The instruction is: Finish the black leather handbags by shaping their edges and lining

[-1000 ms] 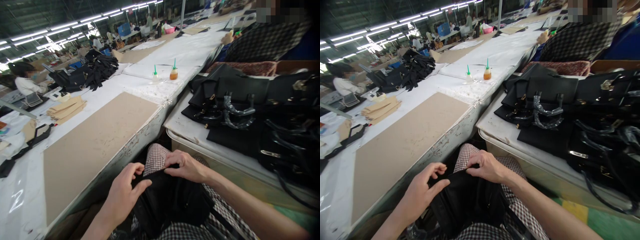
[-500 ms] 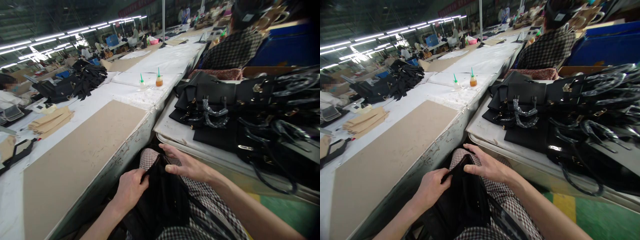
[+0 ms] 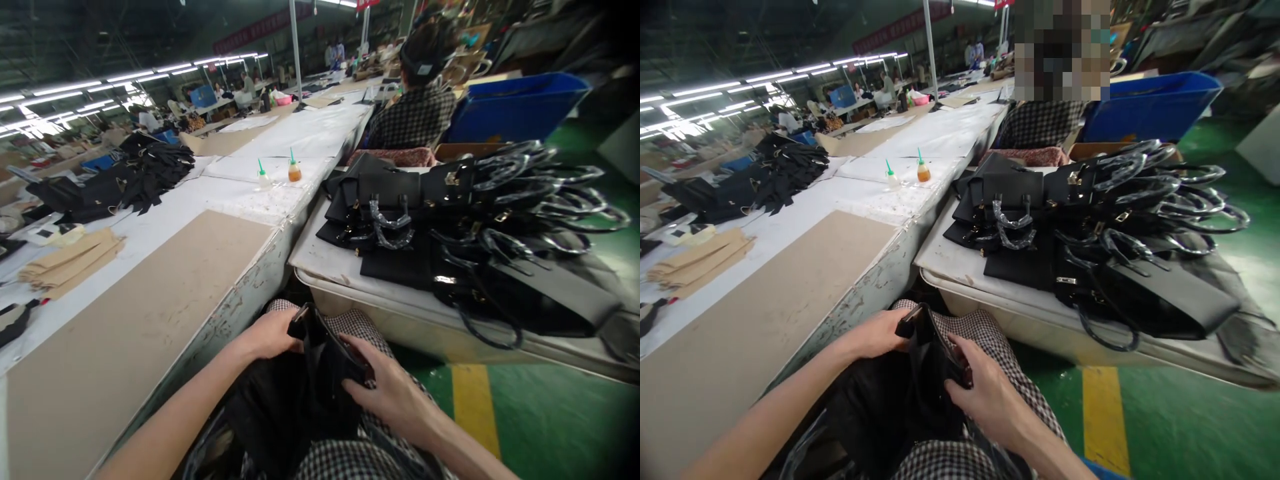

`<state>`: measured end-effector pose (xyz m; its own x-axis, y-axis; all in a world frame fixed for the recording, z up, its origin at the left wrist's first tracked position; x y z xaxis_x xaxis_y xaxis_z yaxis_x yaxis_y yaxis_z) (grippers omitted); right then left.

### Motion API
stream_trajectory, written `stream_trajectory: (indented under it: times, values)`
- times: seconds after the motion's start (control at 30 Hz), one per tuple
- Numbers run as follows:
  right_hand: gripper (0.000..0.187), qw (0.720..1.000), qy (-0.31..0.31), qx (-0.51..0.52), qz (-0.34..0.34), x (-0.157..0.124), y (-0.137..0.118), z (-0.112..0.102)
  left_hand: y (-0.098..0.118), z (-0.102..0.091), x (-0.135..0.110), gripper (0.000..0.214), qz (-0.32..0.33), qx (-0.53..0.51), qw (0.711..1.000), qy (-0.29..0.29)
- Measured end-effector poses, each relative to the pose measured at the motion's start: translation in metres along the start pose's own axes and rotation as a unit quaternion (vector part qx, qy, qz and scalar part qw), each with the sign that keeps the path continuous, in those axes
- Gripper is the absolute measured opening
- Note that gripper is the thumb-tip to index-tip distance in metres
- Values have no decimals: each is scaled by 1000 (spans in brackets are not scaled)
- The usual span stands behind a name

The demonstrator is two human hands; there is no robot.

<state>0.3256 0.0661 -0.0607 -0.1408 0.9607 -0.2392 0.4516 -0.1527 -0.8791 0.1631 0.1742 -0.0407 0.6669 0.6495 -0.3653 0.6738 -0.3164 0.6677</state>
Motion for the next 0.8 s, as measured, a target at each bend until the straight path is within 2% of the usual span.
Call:
stream_trajectory:
  times: [0.07, 0.17, 0.2, 0.27, 0.37, 0.43, 0.5, 0.6, 0.67, 0.8]
  values:
    - [64, 999, -25, 43, -17, -2, -15, -16, 5, -3, 9, 32, 18, -3, 1000, -5]
    - [58, 985, -111, 129, -14, -5, -35, -42, 17, -16, 5, 51, 58, -35, 997, -25]
    - [52, 980, -143, 134, -22, -5, -41, -50, 21, -21, -1, 57, 72, -52, 995, -41]
    - [35, 972, -197, 118, -51, 0, -44, -59, 25, -25, -12, 54, 86, -74, 988, -105]
    - [20, 958, -265, 103, -46, 19, -19, -50, 18, -13, -25, 35, 63, -86, 967, -231]
    - [20, 951, -286, 120, -8, 33, 8, -35, 9, -3, -26, 35, 38, -108, 955, -273]
    - [26, 950, -279, 142, 7, 44, 26, -23, 0, 1, -21, 46, 13, -129, 957, -260]
    - [48, 953, -255, 163, -16, 50, 27, -19, -2, -1, -15, 60, 0, -145, 966, -215]
    - [54, 955, -235, 178, -26, 51, 22, -21, 3, -5, -15, 56, 7, -155, 967, -201]
    - [44, 957, -200, 209, 7, 52, 22, -16, 14, -13, -14, 39, 36, -144, 975, -166]
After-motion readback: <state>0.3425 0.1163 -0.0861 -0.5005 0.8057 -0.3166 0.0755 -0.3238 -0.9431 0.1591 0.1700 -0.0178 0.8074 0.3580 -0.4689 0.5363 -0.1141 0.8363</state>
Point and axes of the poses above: each hand's wrist, its own x-axis towards the middle knuckle, its own z-axis out of the palm, y = z × x, the point moved 8 cm from there along x, towards the middle knuckle, and after that the axes turned 3 degrees about -y, right-handed, at the moved point
